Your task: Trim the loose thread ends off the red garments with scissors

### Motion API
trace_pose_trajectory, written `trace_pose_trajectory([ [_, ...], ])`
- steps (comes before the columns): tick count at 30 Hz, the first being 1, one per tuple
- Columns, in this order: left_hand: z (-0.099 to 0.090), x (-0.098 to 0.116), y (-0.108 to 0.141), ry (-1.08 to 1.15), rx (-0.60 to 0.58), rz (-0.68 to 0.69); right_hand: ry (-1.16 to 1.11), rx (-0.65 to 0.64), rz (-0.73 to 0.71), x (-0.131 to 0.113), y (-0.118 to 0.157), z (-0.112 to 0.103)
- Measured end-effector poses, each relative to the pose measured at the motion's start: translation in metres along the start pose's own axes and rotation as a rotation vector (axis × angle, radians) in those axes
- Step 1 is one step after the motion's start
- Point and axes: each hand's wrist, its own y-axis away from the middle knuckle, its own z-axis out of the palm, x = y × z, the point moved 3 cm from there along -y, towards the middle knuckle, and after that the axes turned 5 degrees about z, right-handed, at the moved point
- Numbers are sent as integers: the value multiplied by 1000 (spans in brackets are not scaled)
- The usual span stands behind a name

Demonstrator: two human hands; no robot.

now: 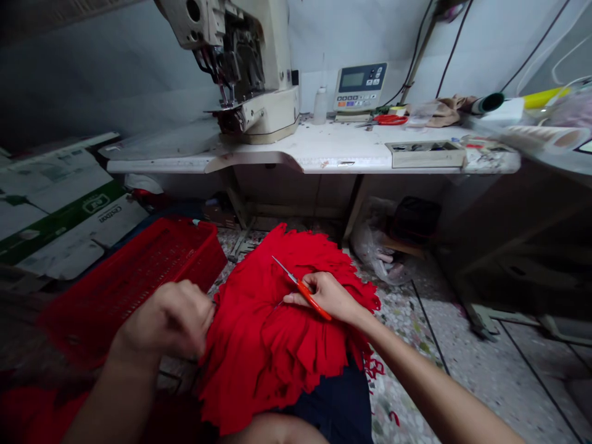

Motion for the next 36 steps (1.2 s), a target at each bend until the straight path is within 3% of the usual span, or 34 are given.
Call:
trace_pose_trajectory([
  [3, -13, -23, -31, -175, 314, -110, -18, 15, 10, 1, 1, 1],
  [6, -18, -57, -60, -293, 447, -139, -42, 52, 19, 0, 4, 1],
  [10, -14, -94, -78, -414, 390, -185, -62, 82, 34, 2, 13, 1],
  [13, -14, -102, -81, -294, 373, -219, -67, 98, 58, 5, 23, -2],
  [18, -21, -95, -75, 248, 508, -283, -108, 116, 71, 13, 33, -8],
  [21, -17, -81, -73, 500, 506, -277, -137, 130, 70, 10, 30, -9],
  [26, -6, -57, -74, 403, 418, -214, -213, 118, 49, -8, 21, -3],
  [33, -1, -45, -66, 335, 350, -197, -219, 157, 25, -14, 23, 5],
  [36, 2, -37, -62, 286, 356, -187, -360, 150, 43, -18, 27, 1],
])
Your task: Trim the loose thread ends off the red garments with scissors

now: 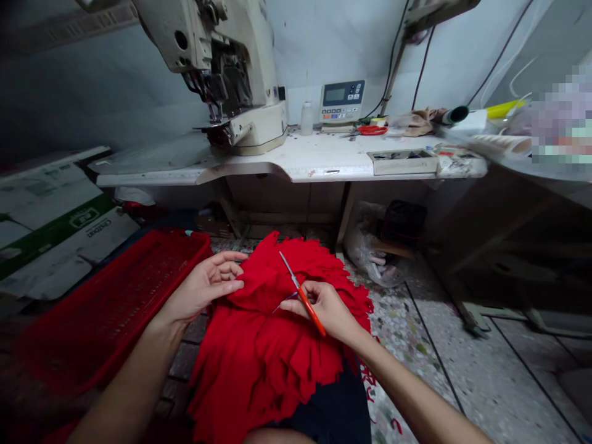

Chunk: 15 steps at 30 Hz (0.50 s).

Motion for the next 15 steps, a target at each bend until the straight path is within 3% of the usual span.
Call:
trace_pose_trajectory([
  [5, 22, 3, 7, -166, -76, -40, -329, -87, -25, -30, 3, 8],
  [10, 44, -11, 11, -191, -166, -68, -382, 15, -9, -49, 1, 15],
  [15, 49, -23, 10, -255, -202, -106, -391, 37, -86, -46, -2, 17],
])
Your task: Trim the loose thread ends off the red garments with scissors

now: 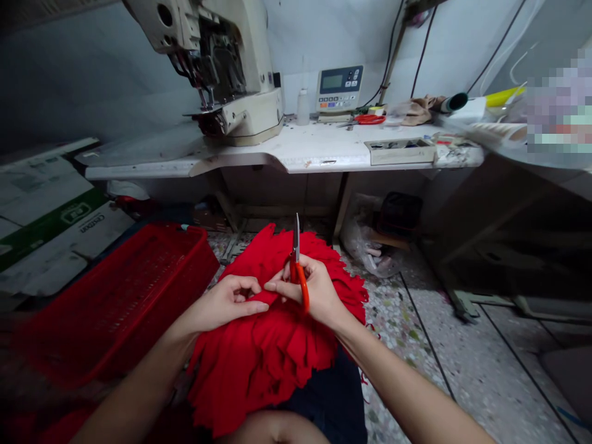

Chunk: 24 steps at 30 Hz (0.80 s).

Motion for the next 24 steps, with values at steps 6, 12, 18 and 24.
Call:
trace_pose_trajectory([
  [6, -11, 11, -5, 45, 108, 97, 80, 103, -35, 6, -4, -11],
  [12, -31, 4, -7, 272, 311, 98, 739, -31, -121, 13, 0, -41],
  [18, -28, -2, -12, 377, 304, 57, 1092, -230, -66, 15, 7, -36],
  [24, -21, -4, -12, 362, 287, 60, 1092, -250, -77, 12, 5, -23],
])
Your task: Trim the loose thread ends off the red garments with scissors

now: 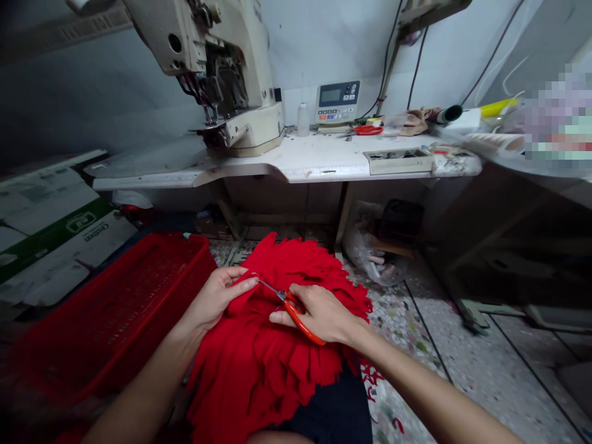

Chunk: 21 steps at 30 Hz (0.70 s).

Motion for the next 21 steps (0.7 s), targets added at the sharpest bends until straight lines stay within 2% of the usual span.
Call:
trace_pose_trajectory([
  [6, 1, -2, 0, -34, -10, 14, -86, 38, -14, 5, -3, 3],
  [14, 2, -7, 1, 54, 35, -25, -214, 99, 78, 27, -2, 10],
  [21, 4, -4, 3, -24, -4, 11, -98, 16, 12, 10, 0, 0],
])
